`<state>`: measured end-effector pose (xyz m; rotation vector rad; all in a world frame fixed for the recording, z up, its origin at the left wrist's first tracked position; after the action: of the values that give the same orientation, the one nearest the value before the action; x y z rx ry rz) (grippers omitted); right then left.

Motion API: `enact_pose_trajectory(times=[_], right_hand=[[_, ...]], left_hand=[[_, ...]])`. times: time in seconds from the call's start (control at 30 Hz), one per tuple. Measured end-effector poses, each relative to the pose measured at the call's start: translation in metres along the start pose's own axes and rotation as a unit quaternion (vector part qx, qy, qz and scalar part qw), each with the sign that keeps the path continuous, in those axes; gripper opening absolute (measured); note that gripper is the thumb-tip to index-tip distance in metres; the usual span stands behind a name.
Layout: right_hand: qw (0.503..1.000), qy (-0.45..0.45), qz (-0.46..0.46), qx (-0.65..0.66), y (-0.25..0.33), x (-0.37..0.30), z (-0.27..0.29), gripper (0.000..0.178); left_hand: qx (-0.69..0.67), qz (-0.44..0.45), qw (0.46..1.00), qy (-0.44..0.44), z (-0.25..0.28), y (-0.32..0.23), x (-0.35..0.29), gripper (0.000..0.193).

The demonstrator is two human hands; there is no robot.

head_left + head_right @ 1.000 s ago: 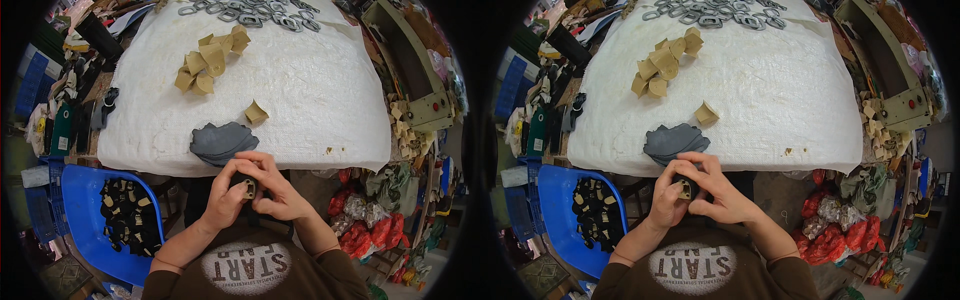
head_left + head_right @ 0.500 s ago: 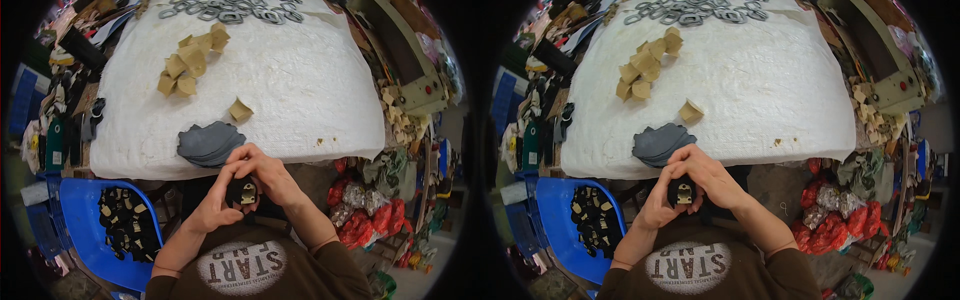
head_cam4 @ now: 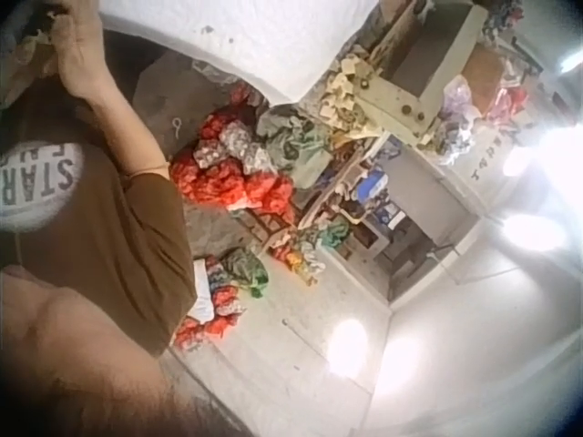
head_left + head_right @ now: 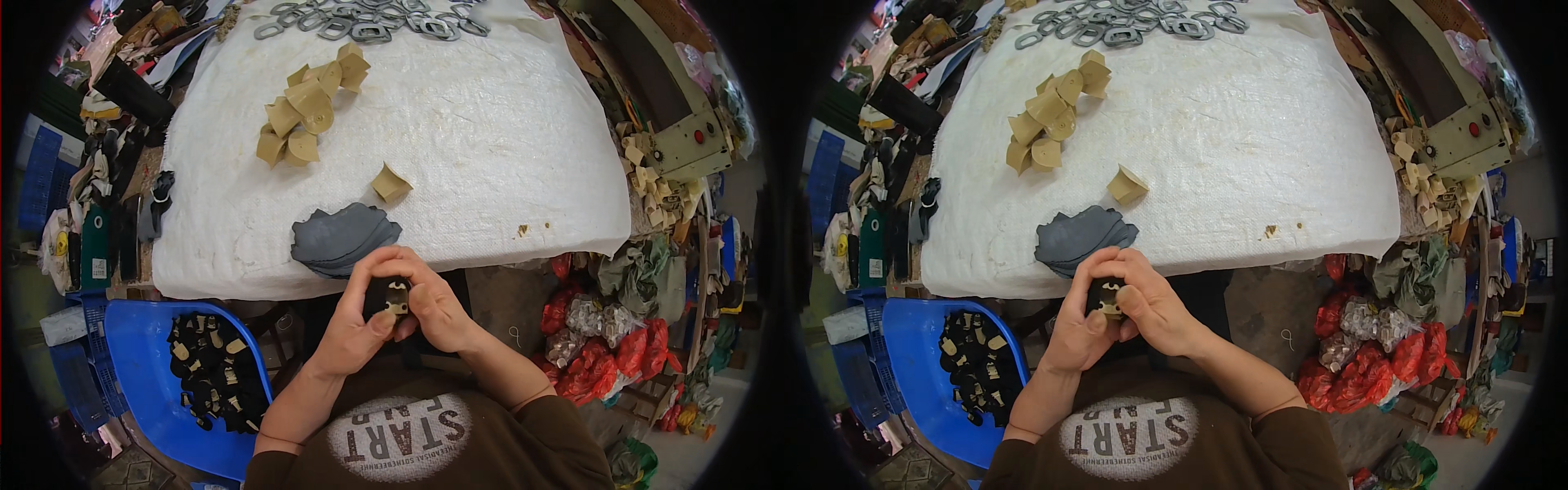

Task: The recorder is hand-assembling small shoe components, fitting tan-colored pieces onto a dark grey base piece.

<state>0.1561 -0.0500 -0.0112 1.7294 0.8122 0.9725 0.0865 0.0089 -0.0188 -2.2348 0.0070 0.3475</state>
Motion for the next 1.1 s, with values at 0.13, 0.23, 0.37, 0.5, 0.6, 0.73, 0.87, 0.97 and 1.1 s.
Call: enact_pose_trajectory(times=[0.13,0.23,0.37,0.5,0.6,0.73,0.87,0.97,1.1], right_hand=[[0.998,-0.062,0.029,0.002,0.008,-0.002,0.012,0.034],[0.932,-0.02,0.172,-0.318,0.033,0.001,0.014,0.055],[0.89,0.028,0.172,-0.421,0.034,0.007,-0.003,0.057],[0.926,-0.045,0.122,-0.355,0.024,0.003,0.012,0.046],[0.978,-0.07,-0.054,-0.188,0.003,-0.004,0.03,0.042],[0.976,-0.009,0.046,-0.214,0.011,-0.005,0.012,0.042],[0.99,-0.003,0.027,-0.137,0.016,-0.009,-0.002,0.041],[0.986,-0.011,0.039,-0.165,0.021,-0.006,-0.002,0.04],[0.98,-0.017,0.077,-0.18,0.022,-0.003,-0.006,0.039]], left_hand=[[-0.068,0.025,0.997,-0.007,0.003,-0.014,0.003,0.075],[0.119,-0.067,0.975,-0.176,0.029,-0.019,-0.005,0.075],[0.442,-0.241,0.806,-0.312,0.006,-0.041,-0.018,0.066],[0.404,-0.204,0.854,-0.257,-0.004,-0.03,-0.016,0.063],[0.251,-0.156,0.932,-0.209,0.003,-0.028,-0.024,0.057],[0.395,-0.159,0.894,-0.14,0.005,-0.036,-0.011,0.047],[0.226,-0.072,0.966,-0.098,0.0,-0.017,-0.008,0.043],[0.24,-0.106,0.96,-0.096,-0.004,-0.022,-0.012,0.047],[0.272,-0.15,0.944,-0.11,-0.007,-0.027,-0.017,0.05]])
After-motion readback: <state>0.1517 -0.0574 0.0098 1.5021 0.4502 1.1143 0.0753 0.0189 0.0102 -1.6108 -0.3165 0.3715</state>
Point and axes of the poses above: each hand's wrist, its own x-axis towards the middle knuckle, its own z-axis out of the back of the hand, y = z × x, the point moved 7 cm from there along x, towards the middle knuckle, and after that the axes turned 13 degrees about z, right-handed, at the moved point
